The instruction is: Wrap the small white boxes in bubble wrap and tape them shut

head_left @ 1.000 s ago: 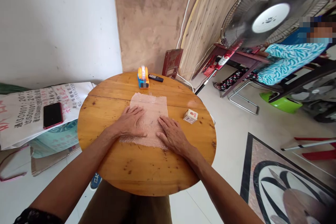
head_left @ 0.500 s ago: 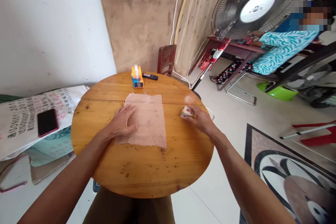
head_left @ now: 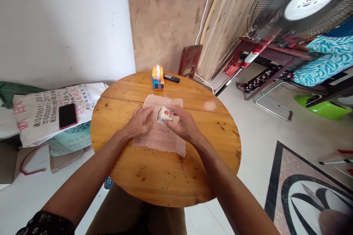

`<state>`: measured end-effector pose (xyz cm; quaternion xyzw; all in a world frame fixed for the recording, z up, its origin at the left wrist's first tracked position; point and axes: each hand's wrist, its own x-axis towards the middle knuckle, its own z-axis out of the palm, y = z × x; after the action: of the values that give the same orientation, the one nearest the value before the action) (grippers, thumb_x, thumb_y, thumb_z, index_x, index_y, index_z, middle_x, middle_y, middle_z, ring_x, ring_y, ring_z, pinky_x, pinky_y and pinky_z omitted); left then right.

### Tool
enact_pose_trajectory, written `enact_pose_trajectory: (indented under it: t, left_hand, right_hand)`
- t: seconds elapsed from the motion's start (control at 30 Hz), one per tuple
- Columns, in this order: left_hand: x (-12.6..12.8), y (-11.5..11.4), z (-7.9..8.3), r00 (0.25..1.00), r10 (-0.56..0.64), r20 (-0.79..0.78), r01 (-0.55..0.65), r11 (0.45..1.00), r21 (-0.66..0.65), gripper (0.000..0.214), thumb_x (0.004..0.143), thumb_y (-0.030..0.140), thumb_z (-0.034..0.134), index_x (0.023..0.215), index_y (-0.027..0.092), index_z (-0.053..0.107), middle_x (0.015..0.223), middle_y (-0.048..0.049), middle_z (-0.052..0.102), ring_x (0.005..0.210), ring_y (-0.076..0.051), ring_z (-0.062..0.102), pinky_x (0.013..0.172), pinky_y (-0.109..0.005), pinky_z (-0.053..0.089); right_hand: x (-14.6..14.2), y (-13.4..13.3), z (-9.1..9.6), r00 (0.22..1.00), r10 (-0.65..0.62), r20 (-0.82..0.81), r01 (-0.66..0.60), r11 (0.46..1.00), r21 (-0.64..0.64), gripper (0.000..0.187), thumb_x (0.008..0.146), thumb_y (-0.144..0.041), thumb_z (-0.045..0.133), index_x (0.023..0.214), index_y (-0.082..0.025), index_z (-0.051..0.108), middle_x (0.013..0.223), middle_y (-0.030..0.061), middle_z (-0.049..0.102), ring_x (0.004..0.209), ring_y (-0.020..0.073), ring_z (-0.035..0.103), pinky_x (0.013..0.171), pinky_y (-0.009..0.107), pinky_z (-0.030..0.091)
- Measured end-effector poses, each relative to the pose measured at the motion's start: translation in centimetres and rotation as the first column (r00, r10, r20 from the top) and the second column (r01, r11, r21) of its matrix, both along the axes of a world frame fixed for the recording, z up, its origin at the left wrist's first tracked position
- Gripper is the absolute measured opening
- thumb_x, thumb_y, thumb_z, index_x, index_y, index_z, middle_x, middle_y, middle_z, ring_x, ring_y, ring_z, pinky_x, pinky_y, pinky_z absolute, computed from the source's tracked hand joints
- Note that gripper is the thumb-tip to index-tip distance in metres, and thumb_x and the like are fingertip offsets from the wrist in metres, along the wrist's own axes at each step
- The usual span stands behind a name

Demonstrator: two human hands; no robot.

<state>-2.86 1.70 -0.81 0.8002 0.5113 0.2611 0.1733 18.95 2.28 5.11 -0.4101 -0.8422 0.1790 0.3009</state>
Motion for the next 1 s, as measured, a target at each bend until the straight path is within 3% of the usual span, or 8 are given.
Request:
enact_pose_trajectory:
  t: [0.1,0.23,0.33,0.47,0.77,0.9,1.0]
  left_hand:
    - [0.1,0.0,0.0,1.0,0.003,0.006,-0.003,1.0,-0.007,0.071,0.079,0.024,0.049,0.147,0.015,0.034,0.149,-0.0129,0.046,0.138,-0.03,0.04,0.118,-0.051,0.02]
    - [0.1,0.1,0.0,1.0,0.009,0.022,-0.009,0.999,-0.031,0.072,0.076,0.02,0.048,0.147,0.015,0.035,0.147,-0.0114,0.049,0.136,-0.028,0.041,0.118,-0.05,0.018]
    - [0.0,0.2,0.0,0.999,0.015,0.042,-0.013,0.999,-0.044,0.072,0.076,0.02,0.048,0.147,0.017,0.035,0.144,-0.0097,0.053,0.134,-0.027,0.043,0.118,-0.05,0.019]
    - [0.0,0.1,0.1,0.999,0.024,0.032,-0.022,0.999,-0.037,0.075,0.073,0.02,0.049,0.147,0.017,0.036,0.143,-0.0106,0.053,0.132,-0.029,0.044,0.117,-0.05,0.019]
    - [0.3,-0.1,0.3,0.999,0.034,-0.003,-0.034,0.999,0.0,0.07,0.071,0.018,0.048,0.141,0.013,0.043,0.144,-0.0121,0.052,0.133,-0.027,0.044,0.118,-0.048,0.022]
    - [0.3,-0.1,0.3,0.999,0.036,-0.007,-0.036,0.999,0.01,0.071,0.07,0.017,0.049,0.141,0.013,0.042,0.144,-0.0119,0.052,0.133,-0.027,0.045,0.118,-0.048,0.022]
    - [0.3,-0.1,0.2,0.999,0.033,-0.005,-0.033,0.999,-0.002,0.07,0.072,0.019,0.049,0.142,0.014,0.042,0.145,-0.0118,0.051,0.134,-0.028,0.045,0.118,-0.049,0.022]
  right_hand:
    - [0.1,0.7,-2.1,0.989,0.106,0.102,-0.093,0.988,-0.124,0.054,0.075,-0.019,0.066,0.128,-0.023,0.057,0.124,0.0088,0.064,0.114,0.0252,0.059,0.1,0.041,0.044]
    - [1.8,1.1,-3.7,0.985,0.126,-0.119,-0.155,0.949,-0.276,0.064,0.075,-0.029,0.071,0.135,-0.021,0.05,0.13,0.011,0.06,0.116,0.0249,0.06,0.099,0.04,0.047]
    - [2.2,1.1,-4.0,0.968,0.11,-0.228,-0.186,0.918,-0.349,0.059,0.076,-0.028,0.068,0.132,-0.023,0.051,0.126,0.0087,0.063,0.112,0.0232,0.063,0.098,0.04,0.048]
    - [1.6,0.8,-4.0,0.979,0.068,-0.191,-0.122,0.95,-0.289,0.046,0.077,-0.022,0.065,0.122,-0.023,0.059,0.116,0.0065,0.069,0.103,0.022,0.066,0.093,0.037,0.051]
    - [1.5,1.1,-4.5,0.987,0.102,-0.126,-0.128,0.967,-0.22,0.043,0.08,-0.028,0.065,0.122,-0.022,0.058,0.118,0.0091,0.066,0.108,0.0244,0.062,0.096,0.04,0.048]
    - [1.8,1.0,-4.4,0.985,0.131,-0.108,-0.152,0.964,-0.218,0.059,0.076,-0.033,0.071,0.132,-0.022,0.052,0.13,0.0115,0.06,0.118,0.0276,0.057,0.103,0.046,0.043]
    - [2.1,1.1,-4.3,0.976,0.133,-0.173,-0.181,0.937,-0.3,0.073,0.074,-0.041,0.074,0.138,-0.022,0.046,0.137,0.0135,0.055,0.124,0.0288,0.053,0.105,0.047,0.043]
